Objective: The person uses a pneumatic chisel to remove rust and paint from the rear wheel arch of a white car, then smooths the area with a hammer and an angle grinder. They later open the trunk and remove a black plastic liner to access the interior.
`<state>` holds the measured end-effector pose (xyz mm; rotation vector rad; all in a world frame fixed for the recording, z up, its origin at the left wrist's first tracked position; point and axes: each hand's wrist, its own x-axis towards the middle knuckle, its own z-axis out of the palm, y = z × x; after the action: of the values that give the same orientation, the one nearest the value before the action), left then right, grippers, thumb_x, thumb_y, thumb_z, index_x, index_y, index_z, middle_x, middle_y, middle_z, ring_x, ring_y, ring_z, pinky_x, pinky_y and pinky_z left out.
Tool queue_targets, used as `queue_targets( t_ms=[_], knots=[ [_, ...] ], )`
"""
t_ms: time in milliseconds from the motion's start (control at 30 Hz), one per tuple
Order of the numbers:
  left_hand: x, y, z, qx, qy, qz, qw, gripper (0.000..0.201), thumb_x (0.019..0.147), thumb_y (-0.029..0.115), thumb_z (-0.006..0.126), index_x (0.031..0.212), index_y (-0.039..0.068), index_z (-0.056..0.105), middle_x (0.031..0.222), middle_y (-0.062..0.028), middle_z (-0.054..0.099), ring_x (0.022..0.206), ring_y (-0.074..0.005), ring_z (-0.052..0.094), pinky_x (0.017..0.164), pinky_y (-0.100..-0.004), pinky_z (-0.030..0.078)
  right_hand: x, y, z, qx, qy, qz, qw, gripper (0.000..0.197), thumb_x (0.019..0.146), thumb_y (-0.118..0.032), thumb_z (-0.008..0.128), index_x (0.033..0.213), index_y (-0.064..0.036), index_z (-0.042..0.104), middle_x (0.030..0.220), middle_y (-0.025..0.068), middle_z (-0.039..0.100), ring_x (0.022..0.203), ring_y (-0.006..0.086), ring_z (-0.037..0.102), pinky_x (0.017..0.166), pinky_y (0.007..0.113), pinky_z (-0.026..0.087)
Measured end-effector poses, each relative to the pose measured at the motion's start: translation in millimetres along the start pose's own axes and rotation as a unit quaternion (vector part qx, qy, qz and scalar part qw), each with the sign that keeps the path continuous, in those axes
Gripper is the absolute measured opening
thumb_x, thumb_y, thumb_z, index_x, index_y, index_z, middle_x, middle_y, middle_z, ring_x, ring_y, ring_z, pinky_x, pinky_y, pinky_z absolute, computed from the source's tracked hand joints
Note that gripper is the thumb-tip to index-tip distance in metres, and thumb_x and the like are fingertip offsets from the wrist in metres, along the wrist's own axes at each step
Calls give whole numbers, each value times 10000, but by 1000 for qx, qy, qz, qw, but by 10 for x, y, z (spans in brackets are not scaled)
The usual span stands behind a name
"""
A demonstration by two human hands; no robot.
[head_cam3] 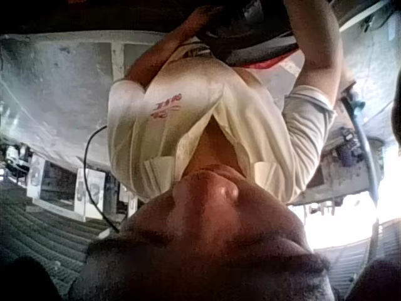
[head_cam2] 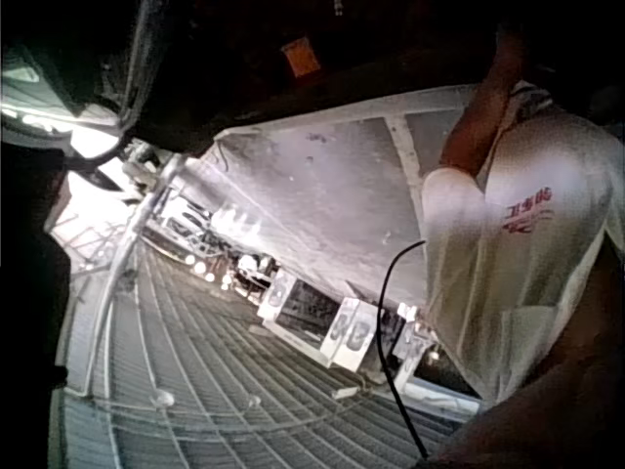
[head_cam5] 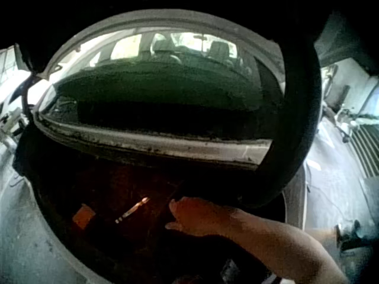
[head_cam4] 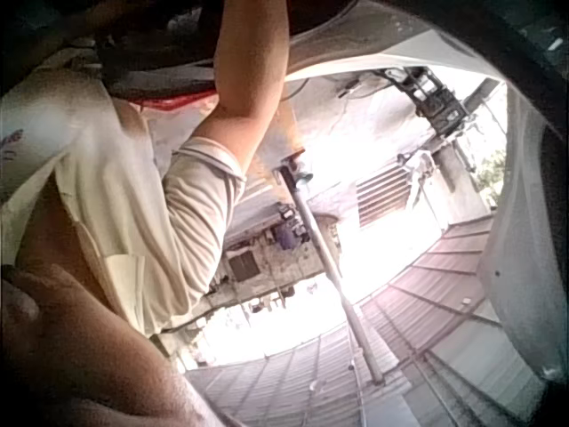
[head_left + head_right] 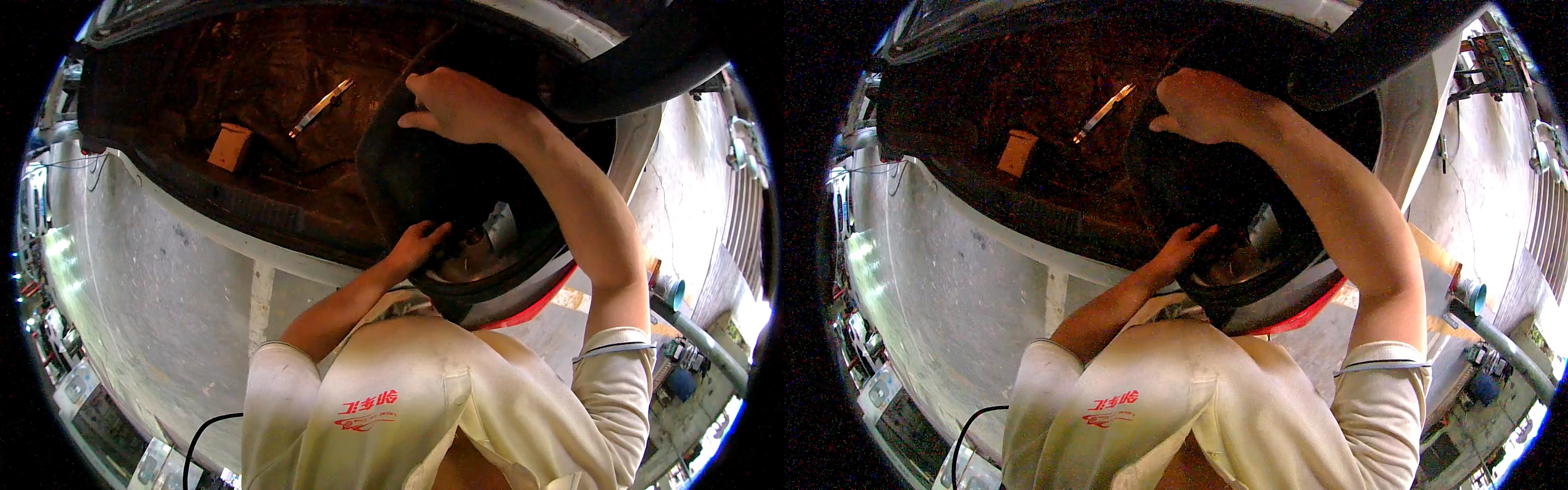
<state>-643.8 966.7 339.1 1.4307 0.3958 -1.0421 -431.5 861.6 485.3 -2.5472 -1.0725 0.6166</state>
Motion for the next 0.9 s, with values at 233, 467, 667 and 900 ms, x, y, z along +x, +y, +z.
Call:
queue_targets(
  t_ms=[233,467,667,900],
  knots=[
    [-21,-73,-51,6,-9,81,997,335,890,322,624,1026,16,645,906,-67,666,792,-141,596,736,-289,490,16,13,8,-5,3,-9,1000,386,850,-305,644,926,61,548,802,242,623,837,394,621,736,446,500],
    [197,-69,19,156,-60,106,980,269,833,273,679,922,19,673,829,-97,674,740,-162,596,707,-334,493,5,14,3,-4,14,-3,1000,389,851,-307,643,918,64,550,794,242,623,833,391,621,731,446,497],
    [106,11,65,237,66,183,952,246,736,250,718,811,24,657,765,-146,642,689,-225,609,668,-354,493,11,-60,-62,-4,-13,20,1000,393,853,-308,641,961,56,541,815,238,625,835,385,619,727,443,497],
    [-19,132,-946,190,400,335,832,185,760,129,717,847,1,616,768,-109,652,660,-228,618,612,-344,492,-86,69,14,-2,33,-2,999,492,850,-302,647,1170,50,520,845,235,629,840,377,623,752,426,501]
  ],
)
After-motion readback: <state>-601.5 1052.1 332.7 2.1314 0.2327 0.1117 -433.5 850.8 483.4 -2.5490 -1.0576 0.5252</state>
